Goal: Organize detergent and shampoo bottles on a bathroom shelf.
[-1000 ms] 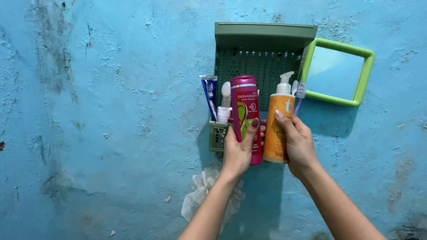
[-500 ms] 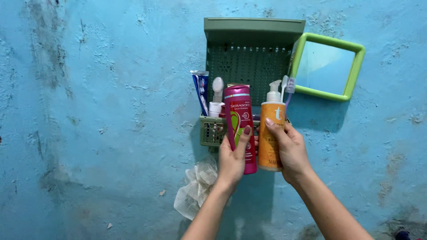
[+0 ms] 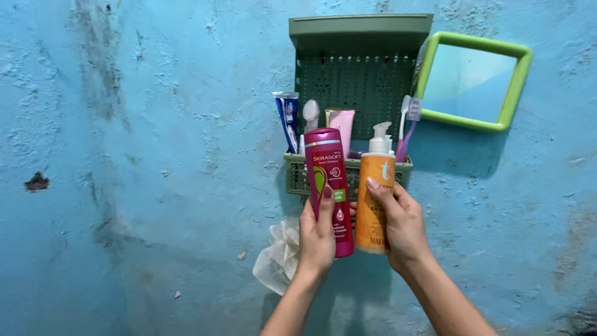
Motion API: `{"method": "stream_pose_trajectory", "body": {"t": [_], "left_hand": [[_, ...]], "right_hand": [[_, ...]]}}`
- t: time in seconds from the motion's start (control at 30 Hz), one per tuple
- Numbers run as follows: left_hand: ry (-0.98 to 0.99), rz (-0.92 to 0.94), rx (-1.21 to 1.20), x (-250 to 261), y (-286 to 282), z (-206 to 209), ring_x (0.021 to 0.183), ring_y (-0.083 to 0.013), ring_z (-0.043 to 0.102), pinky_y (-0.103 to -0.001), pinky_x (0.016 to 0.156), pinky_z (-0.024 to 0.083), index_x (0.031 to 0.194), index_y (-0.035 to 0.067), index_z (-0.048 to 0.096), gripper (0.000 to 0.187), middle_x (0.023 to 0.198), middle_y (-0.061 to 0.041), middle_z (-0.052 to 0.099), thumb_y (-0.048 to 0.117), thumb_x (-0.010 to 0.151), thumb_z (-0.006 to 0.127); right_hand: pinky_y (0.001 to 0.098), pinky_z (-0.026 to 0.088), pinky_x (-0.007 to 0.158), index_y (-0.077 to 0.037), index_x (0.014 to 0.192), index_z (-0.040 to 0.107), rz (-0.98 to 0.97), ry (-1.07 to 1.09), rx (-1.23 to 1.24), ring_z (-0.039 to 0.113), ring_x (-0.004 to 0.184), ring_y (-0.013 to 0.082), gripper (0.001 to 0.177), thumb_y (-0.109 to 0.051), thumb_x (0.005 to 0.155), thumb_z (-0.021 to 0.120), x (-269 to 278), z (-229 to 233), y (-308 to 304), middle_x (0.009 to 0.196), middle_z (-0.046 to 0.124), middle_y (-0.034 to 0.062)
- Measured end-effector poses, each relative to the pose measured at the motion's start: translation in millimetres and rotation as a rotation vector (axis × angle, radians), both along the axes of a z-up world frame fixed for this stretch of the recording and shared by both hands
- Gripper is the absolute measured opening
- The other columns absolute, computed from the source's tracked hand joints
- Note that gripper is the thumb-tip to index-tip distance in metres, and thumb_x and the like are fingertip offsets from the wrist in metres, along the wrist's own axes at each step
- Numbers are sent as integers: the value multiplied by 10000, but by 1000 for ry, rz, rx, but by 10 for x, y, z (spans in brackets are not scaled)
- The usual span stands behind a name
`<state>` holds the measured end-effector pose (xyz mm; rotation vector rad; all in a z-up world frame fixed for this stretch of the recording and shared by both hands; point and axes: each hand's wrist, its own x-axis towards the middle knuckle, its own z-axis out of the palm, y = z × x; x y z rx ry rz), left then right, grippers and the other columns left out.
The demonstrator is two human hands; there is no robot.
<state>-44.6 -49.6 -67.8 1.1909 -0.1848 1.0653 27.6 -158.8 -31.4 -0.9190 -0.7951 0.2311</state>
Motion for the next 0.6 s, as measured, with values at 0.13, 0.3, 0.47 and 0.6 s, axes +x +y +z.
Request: {"method": "stream_pose_trajectory", "body": {"t": [0.13, 0.3, 0.47, 0.6], "left_hand": [[13, 13, -1, -197, -17, -70, 817, -129, 714, -293, 755, 605, 1192, 56, 623, 573, 925, -70, 741, 576, 988, 499], [94, 71, 18, -465, -41, -90, 808, -125, 736, -295, 723, 618, 1184, 69, 619, 581, 909, -67, 751, 589, 987, 448], [81, 36, 17, -667, -45, -48, 791, -133, 733, -299, 704, 607, 1170, 43, 634, 592, 904, -75, 753, 579, 998, 452], [112, 26, 3, -914, -50, -2, 792, -123, 722, -299, 737, 613, 1188, 60, 627, 554, 905, -64, 746, 555, 999, 465]], "right_hand": [[376, 623, 708, -40, 1183, 624, 42, 26, -7, 731, 788, 198, 396, -324, 915, 688, -98, -78, 11, 945, 706, 71], [393, 644, 732, -57, 1203, 614, 49, 41, -71, 742, 838, 199, 404, -342, 921, 666, -376, -77, -31, 975, 703, 81], [383, 627, 738, -52, 1205, 616, 94, 45, -7, 725, 833, 195, 403, -323, 914, 680, -507, -107, -14, 999, 707, 69], [384, 626, 742, -38, 1201, 616, 100, 34, -9, 727, 838, 191, 398, -317, 924, 682, -687, -103, 13, 984, 699, 72]]}}
